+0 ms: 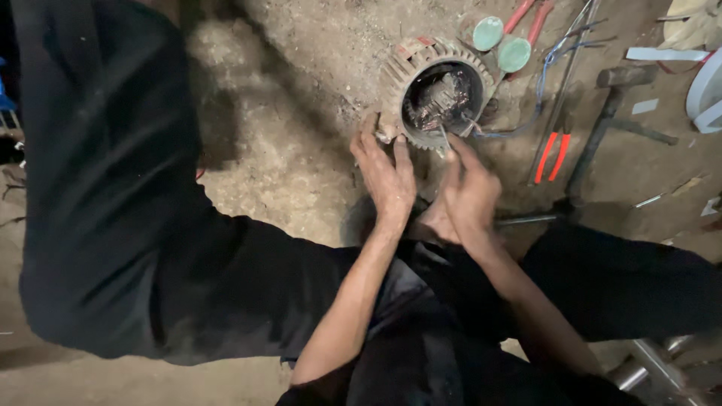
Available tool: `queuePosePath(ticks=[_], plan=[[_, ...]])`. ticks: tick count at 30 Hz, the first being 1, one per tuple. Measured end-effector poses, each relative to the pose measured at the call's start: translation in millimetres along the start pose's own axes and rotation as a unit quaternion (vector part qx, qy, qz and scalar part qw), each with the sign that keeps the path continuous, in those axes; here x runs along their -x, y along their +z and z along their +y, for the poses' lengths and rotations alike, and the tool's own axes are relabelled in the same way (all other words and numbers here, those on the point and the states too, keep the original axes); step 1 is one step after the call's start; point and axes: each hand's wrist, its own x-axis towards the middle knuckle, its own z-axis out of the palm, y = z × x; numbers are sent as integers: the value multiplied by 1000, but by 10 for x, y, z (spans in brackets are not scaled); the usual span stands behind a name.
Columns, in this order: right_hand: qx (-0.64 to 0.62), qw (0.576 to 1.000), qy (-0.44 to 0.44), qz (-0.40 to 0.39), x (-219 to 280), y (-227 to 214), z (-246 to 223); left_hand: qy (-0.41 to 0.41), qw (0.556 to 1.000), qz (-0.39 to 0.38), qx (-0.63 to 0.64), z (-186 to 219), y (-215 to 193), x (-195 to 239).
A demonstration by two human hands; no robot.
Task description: The person sits on the floor and uses pliers and a screwdriver to manipulate wires and components inside a circular electrical part, likely a motor stator. The person repeatedly pulls and adjusts wires within the component's slots.
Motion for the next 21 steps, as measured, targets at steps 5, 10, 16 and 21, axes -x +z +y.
queuePosePath(ticks=[5,10,16,21], plan=[[-141,989,-8,38,129,72,265,4,998,22,-51,78,18,0],[-52,996,-54,51,54,175,325,56,994,-11,-92,97,-46,-114],[-1,997,-36,-66,-472,-145,208,56,992,-58,-95,-34,54,-211],[125,886,-444,-50,-1246,-248,-19,63,992,-62,-86,-175,85,-191]])
